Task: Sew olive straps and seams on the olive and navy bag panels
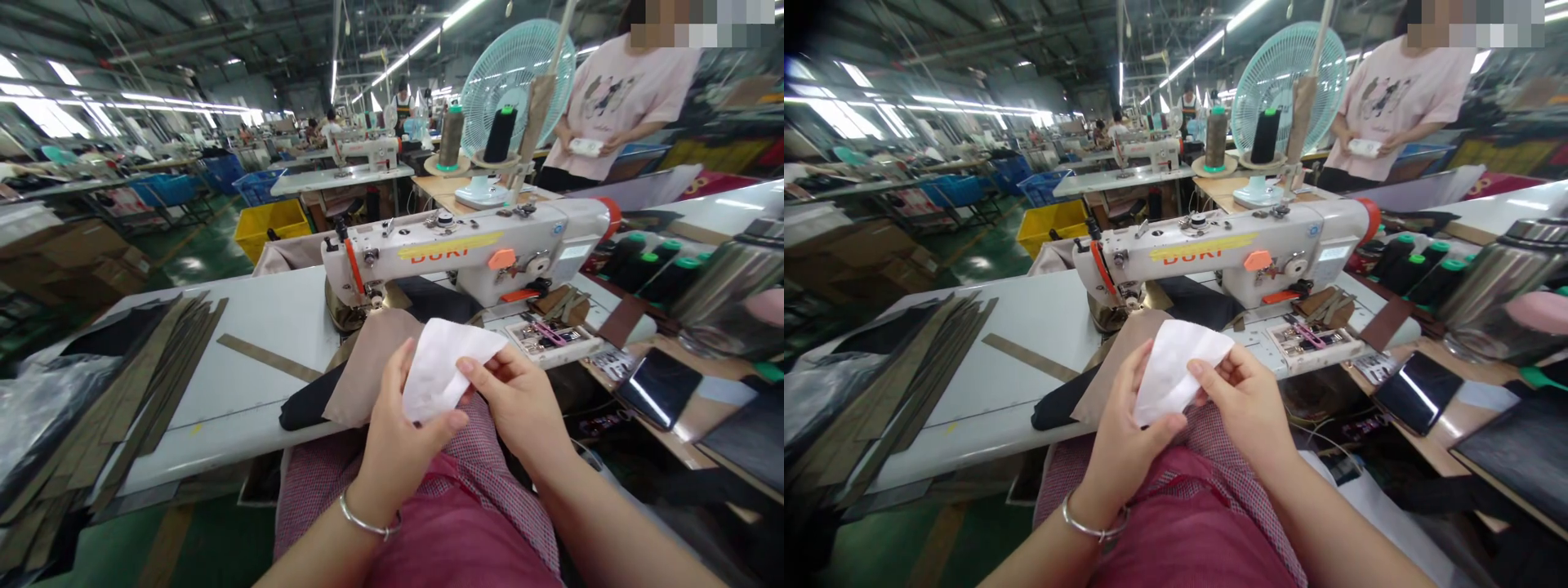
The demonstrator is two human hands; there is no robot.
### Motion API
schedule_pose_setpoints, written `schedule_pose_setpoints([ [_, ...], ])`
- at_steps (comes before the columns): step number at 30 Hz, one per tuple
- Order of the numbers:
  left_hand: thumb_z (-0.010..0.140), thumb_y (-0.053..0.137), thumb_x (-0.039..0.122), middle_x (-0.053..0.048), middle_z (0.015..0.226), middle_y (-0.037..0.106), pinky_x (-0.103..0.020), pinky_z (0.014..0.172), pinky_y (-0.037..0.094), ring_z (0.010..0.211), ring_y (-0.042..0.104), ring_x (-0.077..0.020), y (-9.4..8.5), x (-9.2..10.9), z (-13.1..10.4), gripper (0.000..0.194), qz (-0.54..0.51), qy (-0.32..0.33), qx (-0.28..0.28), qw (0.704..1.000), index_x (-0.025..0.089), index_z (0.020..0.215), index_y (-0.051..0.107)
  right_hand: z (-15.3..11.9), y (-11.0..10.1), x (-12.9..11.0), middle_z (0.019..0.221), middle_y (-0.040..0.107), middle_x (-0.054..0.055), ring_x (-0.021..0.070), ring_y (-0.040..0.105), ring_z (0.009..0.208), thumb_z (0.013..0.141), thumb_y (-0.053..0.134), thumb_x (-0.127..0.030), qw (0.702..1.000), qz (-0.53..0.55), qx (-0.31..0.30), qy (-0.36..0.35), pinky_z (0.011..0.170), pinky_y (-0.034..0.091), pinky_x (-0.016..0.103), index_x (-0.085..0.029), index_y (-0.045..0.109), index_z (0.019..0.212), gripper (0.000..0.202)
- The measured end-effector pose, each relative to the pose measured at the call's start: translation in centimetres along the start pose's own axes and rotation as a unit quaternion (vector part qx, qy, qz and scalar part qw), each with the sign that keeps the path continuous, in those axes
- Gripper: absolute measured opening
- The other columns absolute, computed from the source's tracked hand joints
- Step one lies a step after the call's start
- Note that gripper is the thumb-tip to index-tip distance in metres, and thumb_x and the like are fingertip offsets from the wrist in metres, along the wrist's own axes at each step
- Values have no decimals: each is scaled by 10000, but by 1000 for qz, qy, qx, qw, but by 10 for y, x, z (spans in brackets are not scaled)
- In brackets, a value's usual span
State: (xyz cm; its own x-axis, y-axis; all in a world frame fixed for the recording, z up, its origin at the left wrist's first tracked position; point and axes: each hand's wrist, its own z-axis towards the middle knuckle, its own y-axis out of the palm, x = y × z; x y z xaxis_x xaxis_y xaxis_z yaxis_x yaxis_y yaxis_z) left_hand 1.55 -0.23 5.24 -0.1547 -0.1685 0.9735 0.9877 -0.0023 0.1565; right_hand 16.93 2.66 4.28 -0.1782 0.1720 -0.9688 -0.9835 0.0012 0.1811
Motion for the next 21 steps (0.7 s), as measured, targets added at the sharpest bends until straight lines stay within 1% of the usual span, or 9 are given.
schedule_pose_setpoints([
  [2,824,716,348,-121,1295,587,-361,985,463,1169,579,-269,-4,-2,3,607,4,5,29,1000,220,1367,478,-1,-3,0,824,680,15,118,578,599,807,740,-351,1000,-3,-8,0,538,515,249,-224,684,997,236],
  [5,885,643,326,-94,1308,572,-346,1009,430,1161,562,-232,-14,-2,7,429,93,129,130,979,238,1295,555,-1,-6,2,872,689,17,138,614,699,802,750,-302,999,45,-19,5,623,532,264,-245,702,1010,222],
  [6,886,642,312,-84,1287,586,-335,999,431,1133,569,-224,-15,-1,7,380,125,149,129,972,243,1257,595,-1,-6,4,899,692,21,152,627,745,802,751,-289,997,71,-28,12,663,539,280,-251,705,1020,226],
  [10,914,600,285,-70,1251,623,-317,987,439,1105,588,-224,-6,-3,4,341,95,58,-44,993,254,1252,634,-4,2,9,888,689,26,173,623,738,818,730,-300,985,150,-56,58,688,538,336,-264,718,1014,200],
  [11,915,598,283,-67,1252,626,-316,1004,429,1125,579,-227,-2,-6,4,347,70,37,-64,995,250,1259,633,-5,5,10,848,677,24,171,611,719,835,710,-317,985,150,-58,56,678,532,337,-262,724,984,159],
  [14,931,576,311,-52,1027,695,-275,883,471,939,618,-183,6,-18,6,249,12,-12,-37,999,213,1114,712,-9,8,10,817,612,37,175,576,751,925,576,-382,991,106,-86,-1,688,507,336,-247,732,958,210],
  [17,932,570,353,-19,780,676,-244,689,476,653,566,-120,7,-29,9,236,-129,-79,-14,988,181,946,730,-10,7,4,889,570,50,171,543,745,995,398,-405,988,23,-135,-68,695,494,356,-274,667,1198,362],
  [19,911,596,369,-27,840,690,-268,729,497,693,598,-133,8,-33,11,225,-253,-105,-9,962,186,968,714,-9,5,0,975,576,62,195,558,834,992,403,-379,979,-105,-118,-128,768,495,395,-315,611,1289,368],
  [21,888,618,402,-52,1007,698,-311,837,510,879,645,-180,10,-33,11,271,-342,-116,-8,932,208,1062,692,-7,6,0,1174,568,71,252,536,1059,958,489,-324,938,-266,-61,-215,906,462,470,-359,623,1267,339],
])
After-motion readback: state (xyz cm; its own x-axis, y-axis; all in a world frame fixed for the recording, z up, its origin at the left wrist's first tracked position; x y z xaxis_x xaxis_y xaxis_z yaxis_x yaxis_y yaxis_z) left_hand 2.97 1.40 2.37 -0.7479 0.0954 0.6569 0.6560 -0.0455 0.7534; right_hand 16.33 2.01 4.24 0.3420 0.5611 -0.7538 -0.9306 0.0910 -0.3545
